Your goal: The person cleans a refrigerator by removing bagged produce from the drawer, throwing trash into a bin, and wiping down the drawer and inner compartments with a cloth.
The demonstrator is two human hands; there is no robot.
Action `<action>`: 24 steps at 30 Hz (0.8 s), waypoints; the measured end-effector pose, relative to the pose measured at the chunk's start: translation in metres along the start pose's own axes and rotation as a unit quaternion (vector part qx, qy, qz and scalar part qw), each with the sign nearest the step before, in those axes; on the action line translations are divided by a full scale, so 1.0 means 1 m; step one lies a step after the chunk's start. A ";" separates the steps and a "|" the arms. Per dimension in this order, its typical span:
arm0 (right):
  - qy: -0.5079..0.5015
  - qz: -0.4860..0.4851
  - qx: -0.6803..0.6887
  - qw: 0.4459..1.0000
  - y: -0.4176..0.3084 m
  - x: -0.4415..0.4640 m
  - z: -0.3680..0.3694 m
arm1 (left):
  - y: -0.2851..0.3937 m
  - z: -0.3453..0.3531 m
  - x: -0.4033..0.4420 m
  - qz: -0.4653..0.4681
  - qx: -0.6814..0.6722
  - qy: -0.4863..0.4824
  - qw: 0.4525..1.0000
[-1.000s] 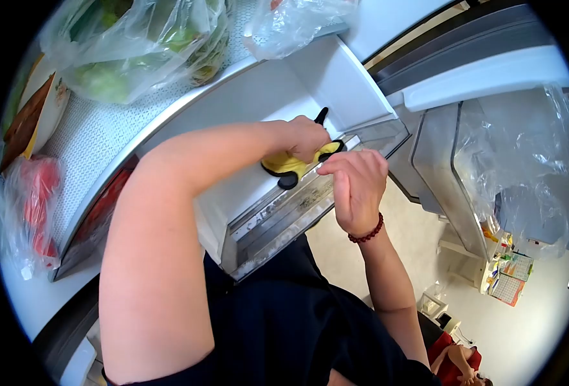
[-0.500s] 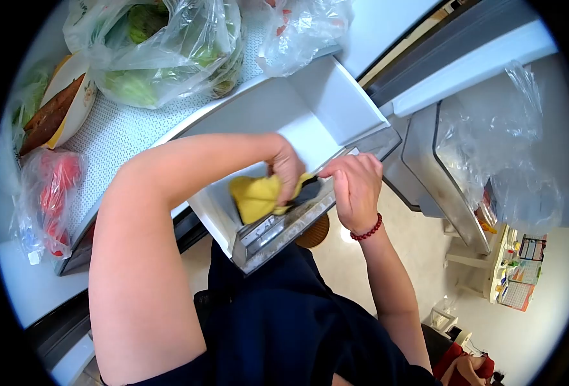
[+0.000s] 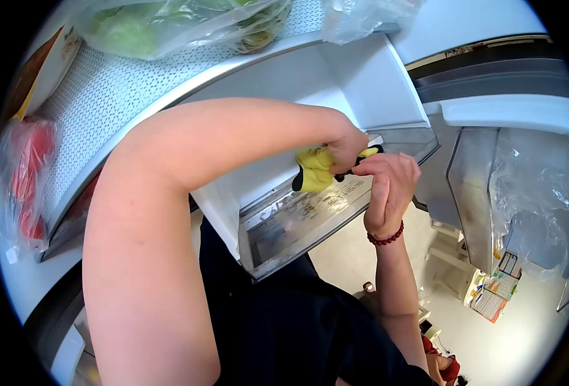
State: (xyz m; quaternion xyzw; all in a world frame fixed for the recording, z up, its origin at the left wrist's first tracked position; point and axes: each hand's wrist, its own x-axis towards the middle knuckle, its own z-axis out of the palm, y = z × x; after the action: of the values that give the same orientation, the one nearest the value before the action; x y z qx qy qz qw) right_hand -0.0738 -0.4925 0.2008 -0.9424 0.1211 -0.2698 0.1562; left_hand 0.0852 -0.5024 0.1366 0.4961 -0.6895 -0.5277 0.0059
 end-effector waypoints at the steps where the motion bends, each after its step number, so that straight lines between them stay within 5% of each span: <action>1: 0.003 0.000 0.000 1.000 0.000 0.000 0.001 | 0.003 0.003 -0.004 -0.021 0.027 0.000 0.999; 11: 0.013 -0.004 0.003 1.000 -0.001 0.000 -0.001 | 0.013 0.051 -0.054 -0.146 0.142 -0.201 0.958; 14: 0.012 -0.005 0.006 1.000 0.000 -0.001 0.000 | 0.013 0.075 -0.071 -0.147 0.246 -0.338 0.896; 19: 0.005 -0.007 0.009 1.000 0.002 -0.002 0.001 | 0.017 0.061 -0.062 -0.159 0.317 -0.277 0.893; 22: -0.002 -0.007 0.007 1.000 0.001 0.000 0.000 | 0.011 0.037 -0.045 -0.117 0.285 -0.046 0.950; 24: -0.003 -0.001 0.009 1.000 0.002 -0.001 0.000 | 0.012 0.030 -0.025 -0.096 0.284 0.000 0.954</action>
State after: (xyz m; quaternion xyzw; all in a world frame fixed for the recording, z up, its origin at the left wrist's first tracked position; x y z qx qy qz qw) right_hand -0.0744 -0.4936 0.1997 -0.9420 0.1171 -0.2683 0.1642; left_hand 0.0741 -0.4641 0.1446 0.5413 -0.7601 -0.3078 -0.1859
